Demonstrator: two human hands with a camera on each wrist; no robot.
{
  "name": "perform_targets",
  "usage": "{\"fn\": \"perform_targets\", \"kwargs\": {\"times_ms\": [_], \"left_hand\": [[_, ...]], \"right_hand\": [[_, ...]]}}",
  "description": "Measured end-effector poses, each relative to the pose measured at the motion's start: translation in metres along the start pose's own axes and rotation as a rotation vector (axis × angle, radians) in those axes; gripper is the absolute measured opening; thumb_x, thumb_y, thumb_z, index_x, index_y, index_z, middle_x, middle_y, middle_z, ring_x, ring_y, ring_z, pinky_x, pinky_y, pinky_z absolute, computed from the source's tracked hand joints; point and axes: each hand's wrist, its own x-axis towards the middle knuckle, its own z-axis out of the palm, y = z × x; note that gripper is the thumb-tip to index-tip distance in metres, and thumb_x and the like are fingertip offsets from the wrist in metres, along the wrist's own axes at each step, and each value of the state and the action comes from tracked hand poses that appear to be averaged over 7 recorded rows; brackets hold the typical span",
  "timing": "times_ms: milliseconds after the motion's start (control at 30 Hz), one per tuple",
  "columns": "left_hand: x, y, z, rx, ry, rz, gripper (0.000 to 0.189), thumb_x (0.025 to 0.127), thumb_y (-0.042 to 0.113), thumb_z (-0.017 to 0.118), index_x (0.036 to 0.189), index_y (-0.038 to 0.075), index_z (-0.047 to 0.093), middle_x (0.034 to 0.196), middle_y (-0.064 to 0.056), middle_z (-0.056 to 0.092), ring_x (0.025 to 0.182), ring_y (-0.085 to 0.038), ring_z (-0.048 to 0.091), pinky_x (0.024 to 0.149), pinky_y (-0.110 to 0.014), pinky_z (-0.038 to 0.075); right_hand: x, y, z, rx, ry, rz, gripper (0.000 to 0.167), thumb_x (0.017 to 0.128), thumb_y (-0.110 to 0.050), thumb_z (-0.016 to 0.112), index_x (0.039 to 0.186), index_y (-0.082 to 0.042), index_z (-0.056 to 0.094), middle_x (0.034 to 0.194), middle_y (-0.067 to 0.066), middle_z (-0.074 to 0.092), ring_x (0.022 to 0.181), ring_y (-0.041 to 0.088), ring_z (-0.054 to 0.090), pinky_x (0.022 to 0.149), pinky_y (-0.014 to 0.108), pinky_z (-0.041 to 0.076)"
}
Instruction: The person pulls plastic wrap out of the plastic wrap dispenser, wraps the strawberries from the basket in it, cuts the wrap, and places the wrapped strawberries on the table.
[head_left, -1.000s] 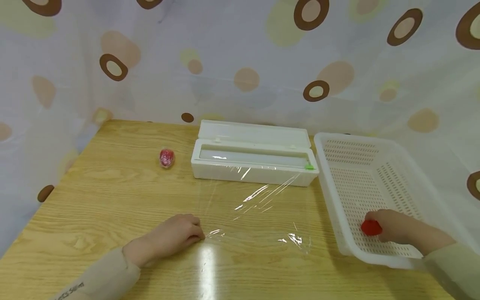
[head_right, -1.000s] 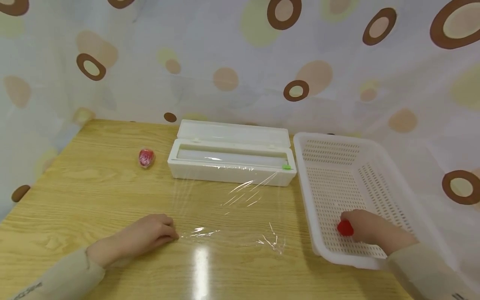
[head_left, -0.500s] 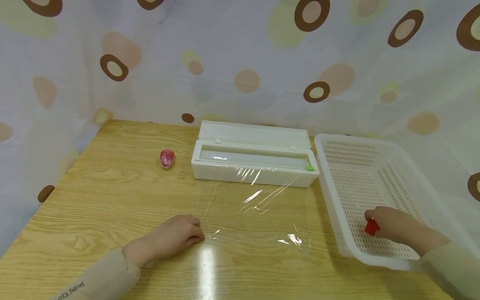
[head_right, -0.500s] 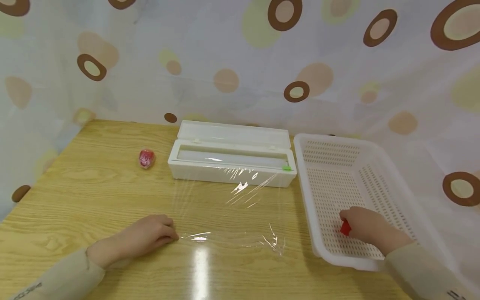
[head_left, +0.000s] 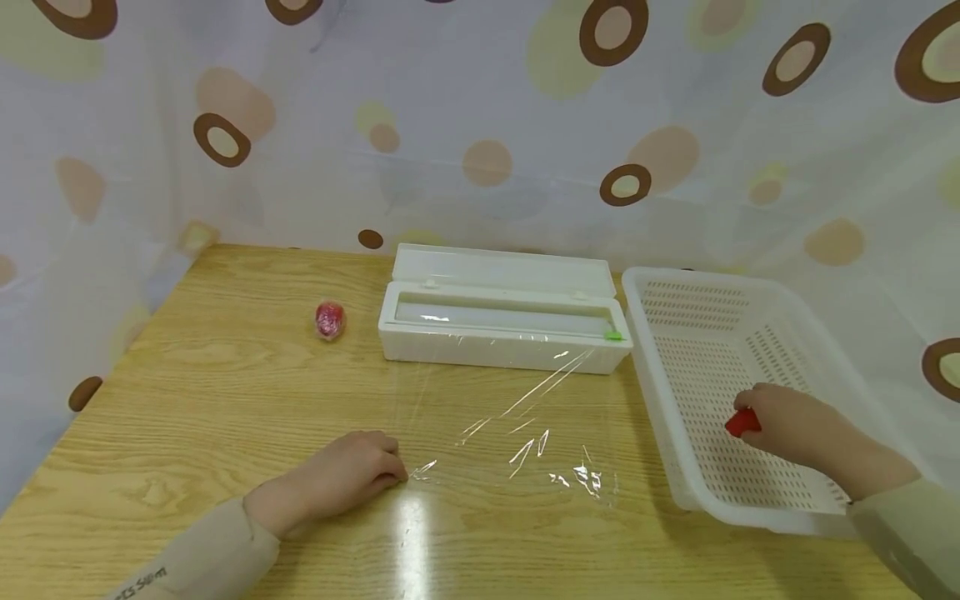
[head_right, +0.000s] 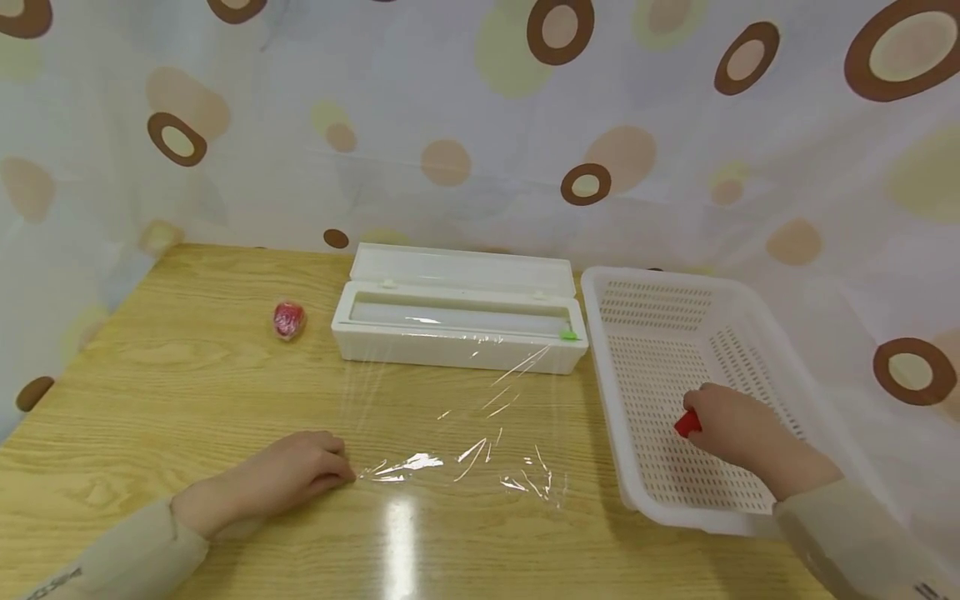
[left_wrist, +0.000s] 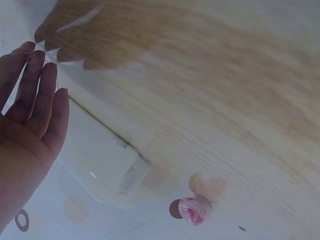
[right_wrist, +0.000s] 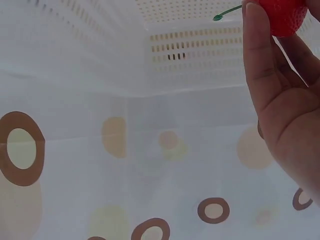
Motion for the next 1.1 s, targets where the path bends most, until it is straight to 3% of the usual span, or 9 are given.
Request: {"fn": "perform_targets", "kwargs": {"times_ms": [167, 367, 633, 867, 1100], "left_hand": [[0.0, 0.001, 0.0, 0.005, 0.0, 0.003, 0.006, 0.083, 0.012, 0.068, 0.084, 0.015, 0.073, 0.076, 0.008, 0.059, 0.073, -0.005, 0.056, 0.069, -0.022, 0.05], [0.0, 0.002, -0.001, -0.003, -0.005, 0.004, 0.007, 0.083, 0.012, 0.068, 0.084, 0.015, 0.073, 0.076, 0.008, 0.06, 0.073, -0.005, 0.057, 0.069, -0.022, 0.05], [-0.001, 0.001, -0.001, -0.006, 0.007, 0.005, 0.006, 0.083, 0.011, 0.068, 0.083, 0.015, 0.073, 0.076, 0.008, 0.06, 0.073, -0.005, 0.056, 0.068, -0.021, 0.05], [-0.002, -0.001, 0.001, -0.015, -0.002, 0.003, 0.007, 0.083, 0.011, 0.068, 0.084, 0.015, 0.073, 0.076, 0.007, 0.06, 0.073, -0.005, 0.056, 0.068, -0.021, 0.05], [-0.001, 0.0, 0.001, 0.003, 0.017, 0.028, 0.006, 0.083, 0.012, 0.068, 0.083, 0.015, 0.073, 0.075, 0.007, 0.06, 0.072, -0.004, 0.056, 0.068, -0.02, 0.049]], "right_hand": [[0.007, -0.016, -0.026, 0.025, 0.069, 0.024, 0.018, 0.075, -0.01, 0.07, 0.086, 0.002, 0.062, 0.075, 0.006, 0.057, 0.064, 0.016, 0.049, 0.057, 0.031, 0.044], [0.021, -0.044, -0.061, 0.044, 0.135, 0.039, 0.024, 0.078, -0.012, 0.068, 0.094, 0.005, 0.062, 0.079, 0.011, 0.059, 0.067, 0.019, 0.051, 0.058, 0.033, 0.045], [0.044, -0.115, -0.092, 0.059, 0.234, -0.011, 0.027, 0.082, -0.015, 0.066, 0.102, 0.001, 0.062, 0.085, 0.013, 0.064, 0.069, 0.02, 0.055, 0.062, 0.037, 0.049], [0.064, -0.172, -0.084, 0.117, 0.25, -0.102, 0.017, 0.083, -0.015, 0.066, 0.096, -0.005, 0.065, 0.084, 0.008, 0.064, 0.071, 0.02, 0.056, 0.063, 0.035, 0.05], [0.077, -0.199, -0.058, 0.141, 0.237, -0.144, 0.013, 0.083, -0.017, 0.068, 0.092, -0.009, 0.067, 0.08, 0.003, 0.062, 0.07, 0.016, 0.055, 0.063, 0.03, 0.049]]}}
